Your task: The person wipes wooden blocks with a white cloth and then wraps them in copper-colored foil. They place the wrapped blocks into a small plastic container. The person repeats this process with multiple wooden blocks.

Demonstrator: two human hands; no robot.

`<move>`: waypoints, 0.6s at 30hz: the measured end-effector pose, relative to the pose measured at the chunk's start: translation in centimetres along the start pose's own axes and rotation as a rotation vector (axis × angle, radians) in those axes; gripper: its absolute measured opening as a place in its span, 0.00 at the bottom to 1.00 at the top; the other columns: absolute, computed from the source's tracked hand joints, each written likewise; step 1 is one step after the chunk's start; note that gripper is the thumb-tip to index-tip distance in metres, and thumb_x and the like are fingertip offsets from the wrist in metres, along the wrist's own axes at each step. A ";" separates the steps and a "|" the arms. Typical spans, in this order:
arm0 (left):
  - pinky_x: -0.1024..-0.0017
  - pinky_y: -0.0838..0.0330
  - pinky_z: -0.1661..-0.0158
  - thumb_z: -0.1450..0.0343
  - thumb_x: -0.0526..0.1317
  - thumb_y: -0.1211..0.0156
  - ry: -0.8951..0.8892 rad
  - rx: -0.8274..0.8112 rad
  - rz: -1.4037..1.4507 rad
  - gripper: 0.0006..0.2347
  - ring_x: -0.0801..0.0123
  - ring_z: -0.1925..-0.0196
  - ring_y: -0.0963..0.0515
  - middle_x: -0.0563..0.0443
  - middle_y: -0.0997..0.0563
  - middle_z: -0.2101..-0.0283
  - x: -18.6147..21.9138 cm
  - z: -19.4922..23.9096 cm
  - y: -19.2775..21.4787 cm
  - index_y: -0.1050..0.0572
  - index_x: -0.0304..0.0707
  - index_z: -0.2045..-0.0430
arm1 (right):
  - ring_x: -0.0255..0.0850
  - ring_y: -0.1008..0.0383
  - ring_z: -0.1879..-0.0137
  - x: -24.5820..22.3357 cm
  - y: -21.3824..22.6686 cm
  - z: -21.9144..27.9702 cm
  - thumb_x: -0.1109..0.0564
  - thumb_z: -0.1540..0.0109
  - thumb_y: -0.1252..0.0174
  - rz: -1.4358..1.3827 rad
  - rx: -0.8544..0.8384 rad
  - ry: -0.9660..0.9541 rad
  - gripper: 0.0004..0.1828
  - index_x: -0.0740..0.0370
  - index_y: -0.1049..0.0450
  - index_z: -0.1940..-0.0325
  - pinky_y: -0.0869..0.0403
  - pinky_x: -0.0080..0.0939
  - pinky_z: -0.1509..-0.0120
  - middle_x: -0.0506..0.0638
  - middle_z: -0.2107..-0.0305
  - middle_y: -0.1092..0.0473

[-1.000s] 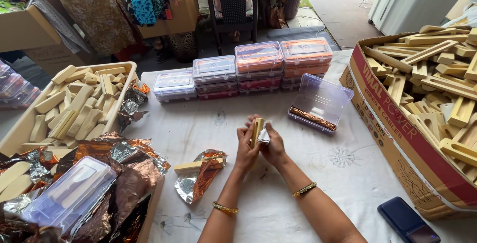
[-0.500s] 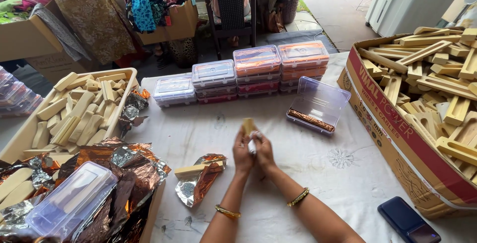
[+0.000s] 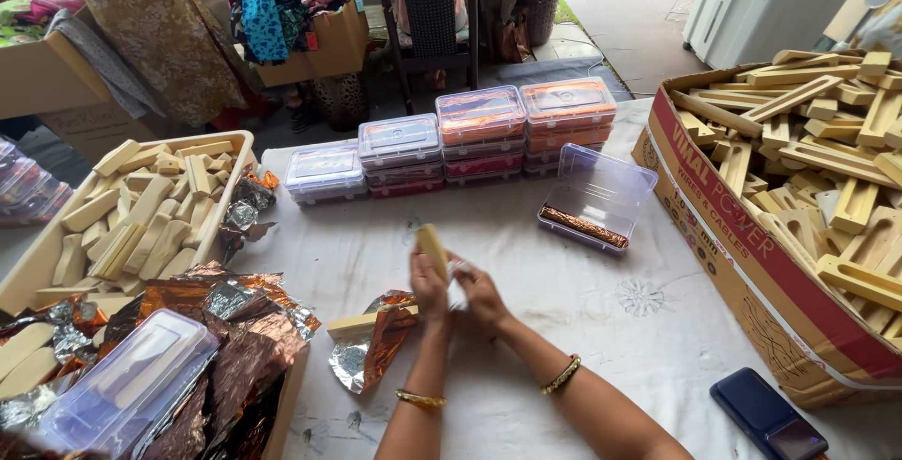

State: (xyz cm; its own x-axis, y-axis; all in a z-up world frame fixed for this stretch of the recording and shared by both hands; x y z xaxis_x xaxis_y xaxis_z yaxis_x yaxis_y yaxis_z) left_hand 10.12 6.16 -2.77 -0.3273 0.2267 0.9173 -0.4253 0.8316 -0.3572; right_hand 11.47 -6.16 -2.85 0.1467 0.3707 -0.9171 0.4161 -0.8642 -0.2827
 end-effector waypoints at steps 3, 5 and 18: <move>0.63 0.20 0.57 0.20 0.43 0.58 -0.156 0.202 -0.173 0.17 0.63 0.56 0.20 0.42 0.23 0.52 0.2 -0.8 3.3 0.29 0.40 0.38 | 0.39 0.35 0.49 -0.8 -3.8 1.9 0.51 0.25 0.54 0.136 -0.157 -0.191 0.30 0.62 0.41 0.18 0.30 0.36 0.43 0.56 0.48 0.25; 0.64 0.23 0.56 0.19 0.44 0.56 -0.247 0.160 -0.188 0.17 0.65 0.57 0.22 0.45 0.25 0.53 1.1 -0.5 2.6 0.28 0.40 0.38 | 0.37 0.35 0.42 -2.2 -4.1 1.7 0.51 0.26 0.54 0.163 -0.149 -0.104 0.30 0.63 0.43 0.21 0.33 0.35 0.36 0.53 0.42 0.29; 0.78 0.28 0.70 0.21 0.49 0.51 0.261 -0.445 0.111 0.19 0.79 0.69 0.25 0.55 0.20 0.66 -0.7 5.5 -7.6 0.24 0.38 0.41 | 0.30 0.34 0.60 -10.6 5.8 1.6 0.64 0.39 0.33 0.170 0.538 0.313 0.17 0.57 0.31 0.50 0.29 0.29 0.57 0.41 0.68 0.38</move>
Point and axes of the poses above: each hand's wrist, its own z-axis away from the middle knuckle, its own y-axis out of the back of the hand, x = y × z, the point moved 9 cm from there along -z, towards the middle knuckle
